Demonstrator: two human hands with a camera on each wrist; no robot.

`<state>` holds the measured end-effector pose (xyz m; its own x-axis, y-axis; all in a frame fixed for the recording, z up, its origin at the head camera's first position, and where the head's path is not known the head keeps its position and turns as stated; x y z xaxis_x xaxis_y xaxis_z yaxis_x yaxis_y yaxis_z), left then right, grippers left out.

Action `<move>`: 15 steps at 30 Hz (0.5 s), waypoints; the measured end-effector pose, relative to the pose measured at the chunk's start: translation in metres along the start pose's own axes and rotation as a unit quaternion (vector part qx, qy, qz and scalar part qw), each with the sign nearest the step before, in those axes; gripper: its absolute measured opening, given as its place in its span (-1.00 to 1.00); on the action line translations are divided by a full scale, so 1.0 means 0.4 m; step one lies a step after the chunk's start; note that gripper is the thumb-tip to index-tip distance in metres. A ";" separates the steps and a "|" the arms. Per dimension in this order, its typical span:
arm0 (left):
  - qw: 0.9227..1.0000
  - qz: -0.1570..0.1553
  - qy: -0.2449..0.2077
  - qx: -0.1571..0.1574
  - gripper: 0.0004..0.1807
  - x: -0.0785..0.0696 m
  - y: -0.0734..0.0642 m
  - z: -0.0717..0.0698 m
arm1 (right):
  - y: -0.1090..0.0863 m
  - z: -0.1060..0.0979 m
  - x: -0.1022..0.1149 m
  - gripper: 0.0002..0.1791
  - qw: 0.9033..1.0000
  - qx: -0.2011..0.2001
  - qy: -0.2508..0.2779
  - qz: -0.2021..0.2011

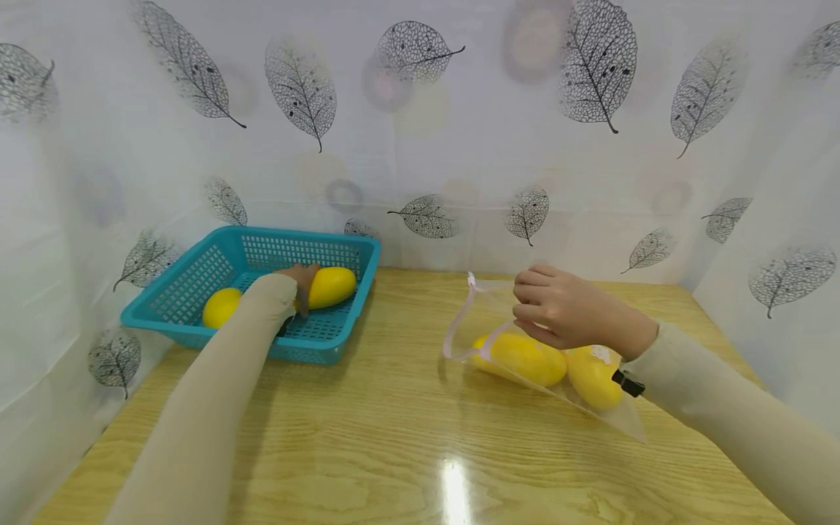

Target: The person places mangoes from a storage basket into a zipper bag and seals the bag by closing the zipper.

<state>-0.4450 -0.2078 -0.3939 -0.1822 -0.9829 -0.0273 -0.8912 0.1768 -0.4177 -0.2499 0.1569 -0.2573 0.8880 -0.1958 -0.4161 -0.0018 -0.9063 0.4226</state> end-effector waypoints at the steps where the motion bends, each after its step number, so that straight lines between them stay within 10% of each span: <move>1: 1.000 0.000 -0.001 0.000 0.14 0.000 0.001 0.000 | 0.000 0.000 0.000 -0.59 1.000 0.000 0.000 0.000; 15: 0.999 -0.008 -0.037 0.001 0.01 0.014 0.002 -0.009 | 0.002 -0.002 0.002 -0.60 1.000 0.001 -0.001 0.001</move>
<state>-0.4482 -0.2130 -0.3912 -0.1376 -0.9866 -0.0876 -0.8929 0.1619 -0.4201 -0.2488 0.1562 -0.2566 0.8874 -0.1984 -0.4160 -0.0046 -0.9064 0.4225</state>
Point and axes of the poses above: each hand's wrist, its own y-axis towards the middle knuckle, its own z-axis out of the palm, x = y × z, the point moved 7 cm from there along y, towards the middle knuckle, and after that the axes turned 3 degrees about y, right-handed, at the moved point
